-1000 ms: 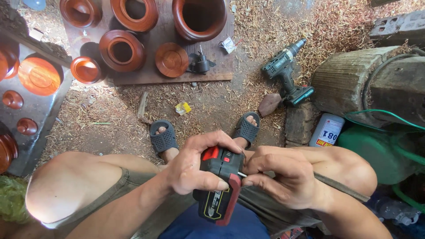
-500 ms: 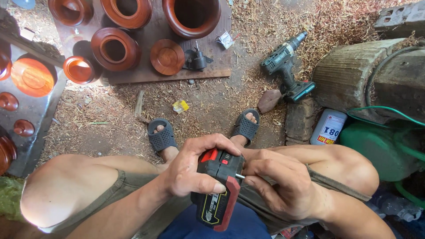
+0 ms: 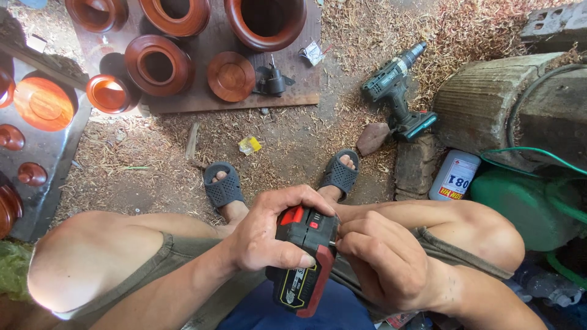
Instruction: The person sits on the workshop floor and fits a drill bit into a drill chuck, tightening the chuck jaws by hand. They then attach a battery pack to the drill body, test the chuck on the drill, and handle small bits and fasteners from the ground beside them.
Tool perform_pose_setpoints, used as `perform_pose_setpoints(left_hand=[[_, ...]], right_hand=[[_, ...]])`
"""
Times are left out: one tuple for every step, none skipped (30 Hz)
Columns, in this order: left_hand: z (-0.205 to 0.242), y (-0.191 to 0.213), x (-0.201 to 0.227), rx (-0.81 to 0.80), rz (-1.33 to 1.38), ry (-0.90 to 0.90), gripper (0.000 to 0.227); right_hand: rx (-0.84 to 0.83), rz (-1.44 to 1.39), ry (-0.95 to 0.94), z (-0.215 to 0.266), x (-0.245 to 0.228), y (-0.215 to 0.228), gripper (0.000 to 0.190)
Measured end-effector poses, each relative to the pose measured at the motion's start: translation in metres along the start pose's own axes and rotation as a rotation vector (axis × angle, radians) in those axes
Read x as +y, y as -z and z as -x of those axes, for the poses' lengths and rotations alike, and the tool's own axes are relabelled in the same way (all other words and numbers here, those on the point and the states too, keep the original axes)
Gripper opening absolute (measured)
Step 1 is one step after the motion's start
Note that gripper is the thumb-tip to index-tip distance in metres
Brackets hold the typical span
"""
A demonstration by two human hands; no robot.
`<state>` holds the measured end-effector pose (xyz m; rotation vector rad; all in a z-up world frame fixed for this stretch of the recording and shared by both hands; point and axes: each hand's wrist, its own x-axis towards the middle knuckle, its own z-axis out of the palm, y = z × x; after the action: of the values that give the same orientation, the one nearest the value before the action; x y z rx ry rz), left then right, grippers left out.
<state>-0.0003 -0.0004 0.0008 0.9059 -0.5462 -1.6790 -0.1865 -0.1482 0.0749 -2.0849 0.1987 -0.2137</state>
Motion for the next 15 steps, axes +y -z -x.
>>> perform_pose_setpoints(left_hand=[[0.0, 0.0, 0.0, 0.004, -0.018, -0.009, 0.062], [0.0, 0.0, 0.0, 0.003, -0.018, -0.009, 0.062], [0.0, 0.001, 0.0, -0.006, -0.01, 0.005, 0.063], [0.0, 0.001, -0.001, -0.015, -0.002, 0.018, 0.064], [-0.001, 0.001, -0.003, -0.015, -0.001, 0.018, 0.064], [-0.001, 0.001, -0.005, -0.048, 0.023, 0.015, 0.064], [-0.001, 0.001, -0.008, -0.081, 0.047, 0.012, 0.065], [-0.001, 0.001, -0.01, -0.08, 0.047, 0.012, 0.065], [-0.001, 0.0, -0.013, -0.116, 0.14, 0.073, 0.066], [0.0, 0.0, -0.015, -0.153, 0.232, 0.135, 0.067], [0.0, -0.001, -0.018, -0.152, 0.231, 0.136, 0.067], [0.0, -0.002, -0.022, -0.188, 0.289, 0.139, 0.069], [0.0, -0.003, -0.026, -0.224, 0.348, 0.142, 0.07], [0.0, -0.004, -0.028, -0.225, 0.348, 0.145, 0.07], [0.001, -0.005, -0.029, -0.227, 0.403, 0.166, 0.071]], right_hand=[[0.004, 0.005, 0.02, -0.001, 0.001, 0.001, 0.024], [0.005, 0.005, 0.019, -0.001, 0.003, 0.002, 0.024], [-0.001, 0.009, 0.063, -0.002, 0.005, 0.003, 0.023], [-0.008, 0.014, 0.107, -0.003, 0.007, 0.004, 0.021], [-0.009, 0.014, 0.107, -0.006, 0.008, 0.006, 0.021], [-0.024, 0.011, 0.208, -0.01, 0.01, 0.007, 0.021], [-0.039, 0.008, 0.309, -0.014, 0.011, 0.009, 0.023], [-0.04, 0.007, 0.309, -0.013, 0.012, 0.009, 0.023], [-0.031, -0.036, 0.308, -0.013, 0.012, 0.009, 0.022], [-0.02, -0.078, 0.307, -0.012, 0.013, 0.009, 0.023], [-0.019, -0.079, 0.307, -0.012, 0.012, 0.01, 0.023], [-0.059, -0.113, 0.274, -0.012, 0.012, 0.012, 0.023], [-0.099, -0.146, 0.241, -0.011, 0.011, 0.013, 0.024], [-0.097, -0.147, 0.24, -0.01, 0.01, 0.012, 0.024], [-0.082, -0.198, 0.194, -0.009, 0.009, 0.01, 0.024]])
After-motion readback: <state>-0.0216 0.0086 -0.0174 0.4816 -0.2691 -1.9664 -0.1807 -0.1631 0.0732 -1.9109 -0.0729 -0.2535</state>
